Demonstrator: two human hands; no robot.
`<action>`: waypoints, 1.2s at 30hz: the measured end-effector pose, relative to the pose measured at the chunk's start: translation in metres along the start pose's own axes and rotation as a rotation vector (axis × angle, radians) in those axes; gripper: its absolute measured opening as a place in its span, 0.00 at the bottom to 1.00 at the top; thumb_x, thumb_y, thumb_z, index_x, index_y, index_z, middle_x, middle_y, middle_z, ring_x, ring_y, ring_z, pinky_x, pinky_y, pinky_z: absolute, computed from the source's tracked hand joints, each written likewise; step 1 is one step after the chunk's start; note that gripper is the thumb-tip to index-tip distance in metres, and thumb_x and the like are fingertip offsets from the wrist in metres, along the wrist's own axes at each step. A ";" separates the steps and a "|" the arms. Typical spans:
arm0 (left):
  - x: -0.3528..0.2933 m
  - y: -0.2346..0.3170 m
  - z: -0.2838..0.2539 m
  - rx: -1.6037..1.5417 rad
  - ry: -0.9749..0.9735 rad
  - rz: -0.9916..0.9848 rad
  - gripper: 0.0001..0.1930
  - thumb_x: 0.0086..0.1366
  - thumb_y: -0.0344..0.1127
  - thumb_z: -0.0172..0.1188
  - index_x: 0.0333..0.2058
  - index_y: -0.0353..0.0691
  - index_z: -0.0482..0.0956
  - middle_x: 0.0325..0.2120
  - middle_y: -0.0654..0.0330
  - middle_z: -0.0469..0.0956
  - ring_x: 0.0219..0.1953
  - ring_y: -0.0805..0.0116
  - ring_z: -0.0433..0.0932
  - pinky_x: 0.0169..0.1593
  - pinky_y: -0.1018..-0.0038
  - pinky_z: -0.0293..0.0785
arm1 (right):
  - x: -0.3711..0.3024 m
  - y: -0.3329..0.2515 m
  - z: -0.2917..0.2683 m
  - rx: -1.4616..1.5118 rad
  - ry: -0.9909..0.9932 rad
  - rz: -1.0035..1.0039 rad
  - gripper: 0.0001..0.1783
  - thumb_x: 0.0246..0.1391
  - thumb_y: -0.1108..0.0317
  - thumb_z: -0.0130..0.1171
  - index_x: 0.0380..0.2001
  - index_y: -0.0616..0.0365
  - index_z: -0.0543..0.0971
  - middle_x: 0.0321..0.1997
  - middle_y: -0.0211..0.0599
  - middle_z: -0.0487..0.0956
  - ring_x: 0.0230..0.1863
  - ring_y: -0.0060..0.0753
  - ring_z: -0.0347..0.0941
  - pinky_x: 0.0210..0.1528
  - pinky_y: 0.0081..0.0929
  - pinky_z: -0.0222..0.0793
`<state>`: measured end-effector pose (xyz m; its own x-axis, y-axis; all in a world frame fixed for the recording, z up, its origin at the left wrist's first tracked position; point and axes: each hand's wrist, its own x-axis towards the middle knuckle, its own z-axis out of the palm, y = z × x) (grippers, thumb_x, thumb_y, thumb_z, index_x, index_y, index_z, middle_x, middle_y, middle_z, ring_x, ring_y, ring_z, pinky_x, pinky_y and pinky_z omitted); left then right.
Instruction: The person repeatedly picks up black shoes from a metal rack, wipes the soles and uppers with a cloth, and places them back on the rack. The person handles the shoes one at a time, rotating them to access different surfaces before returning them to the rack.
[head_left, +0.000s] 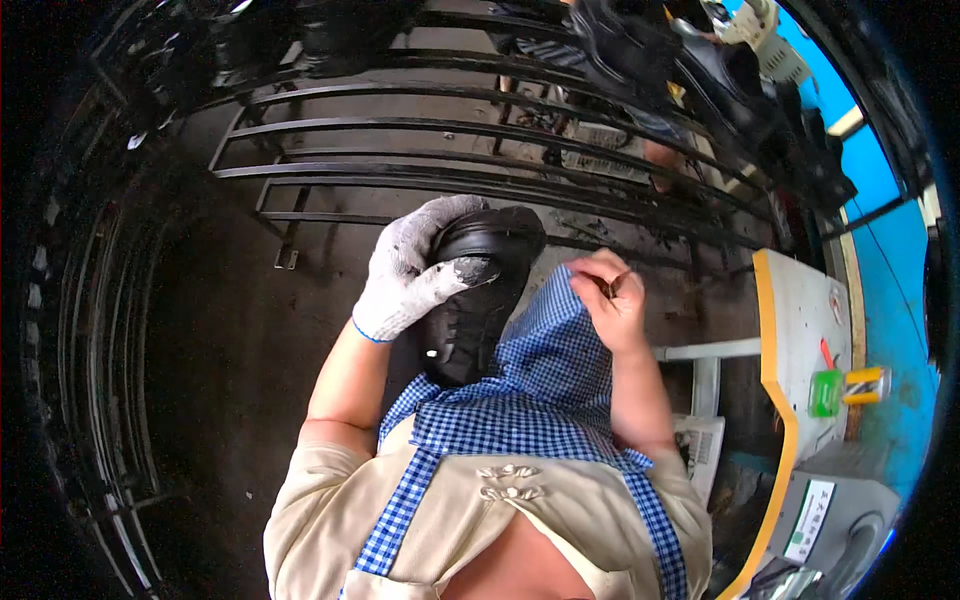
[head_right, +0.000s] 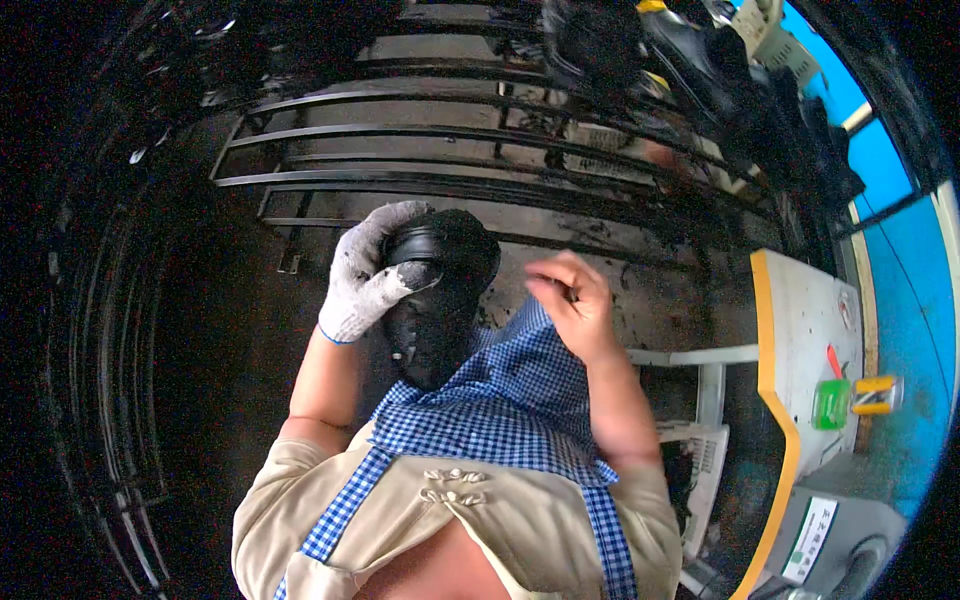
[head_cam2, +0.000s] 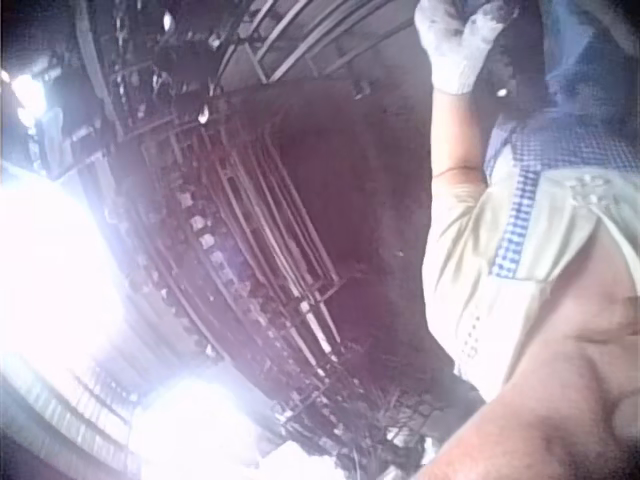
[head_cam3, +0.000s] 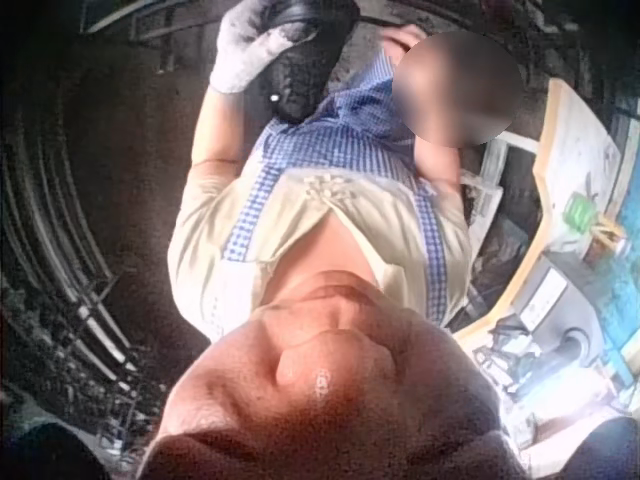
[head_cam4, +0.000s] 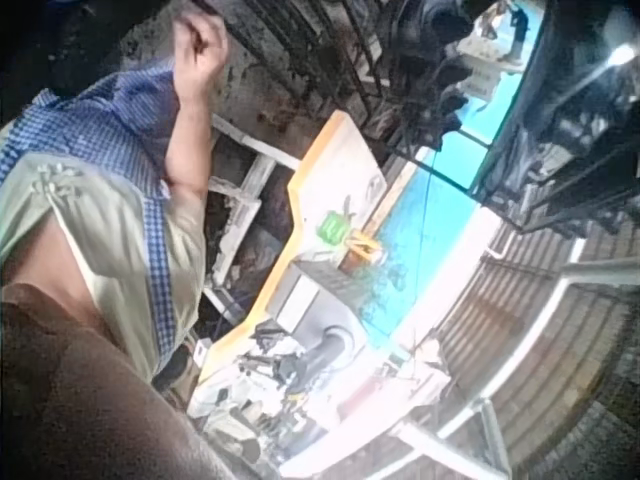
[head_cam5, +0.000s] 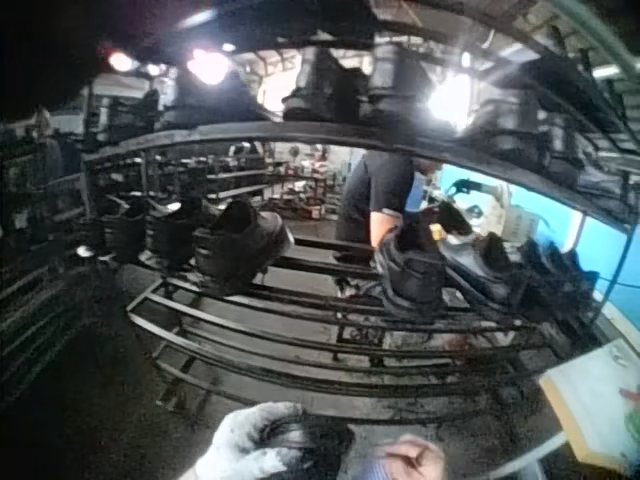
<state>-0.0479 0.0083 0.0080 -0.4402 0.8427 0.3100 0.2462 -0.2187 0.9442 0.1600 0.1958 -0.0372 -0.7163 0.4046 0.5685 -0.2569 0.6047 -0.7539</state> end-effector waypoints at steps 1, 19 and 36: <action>0.001 0.006 0.006 -0.058 -0.032 -0.037 0.39 0.48 0.48 0.75 0.53 0.29 0.72 0.46 0.54 0.78 0.48 0.66 0.76 0.56 0.69 0.71 | 0.015 -0.023 -0.003 -0.071 -0.050 -0.112 0.15 0.47 0.79 0.67 0.41 0.55 0.82 0.32 0.35 0.79 0.30 0.27 0.76 0.30 0.23 0.70; 0.000 -0.001 0.040 0.084 -0.324 0.059 0.32 0.51 0.47 0.71 0.50 0.31 0.76 0.38 0.48 0.81 0.41 0.57 0.82 0.47 0.67 0.75 | 0.085 -0.120 -0.029 -0.832 -0.951 -0.411 0.06 0.48 0.70 0.53 0.24 0.60 0.76 0.27 0.38 0.76 0.29 0.38 0.79 0.26 0.32 0.76; 0.001 -0.002 0.019 -0.290 0.018 -0.074 0.35 0.49 0.41 0.74 0.53 0.29 0.73 0.47 0.56 0.77 0.49 0.67 0.75 0.54 0.71 0.72 | -0.010 0.041 -0.009 0.404 -0.252 0.483 0.20 0.53 0.58 0.65 0.43 0.59 0.72 0.35 0.32 0.74 0.33 0.23 0.70 0.39 0.23 0.69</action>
<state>-0.0329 0.0189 0.0044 -0.4641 0.8531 0.2384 -0.0429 -0.2905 0.9559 0.1625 0.2221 -0.0710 -0.9282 0.3633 0.0803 -0.0576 0.0729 -0.9957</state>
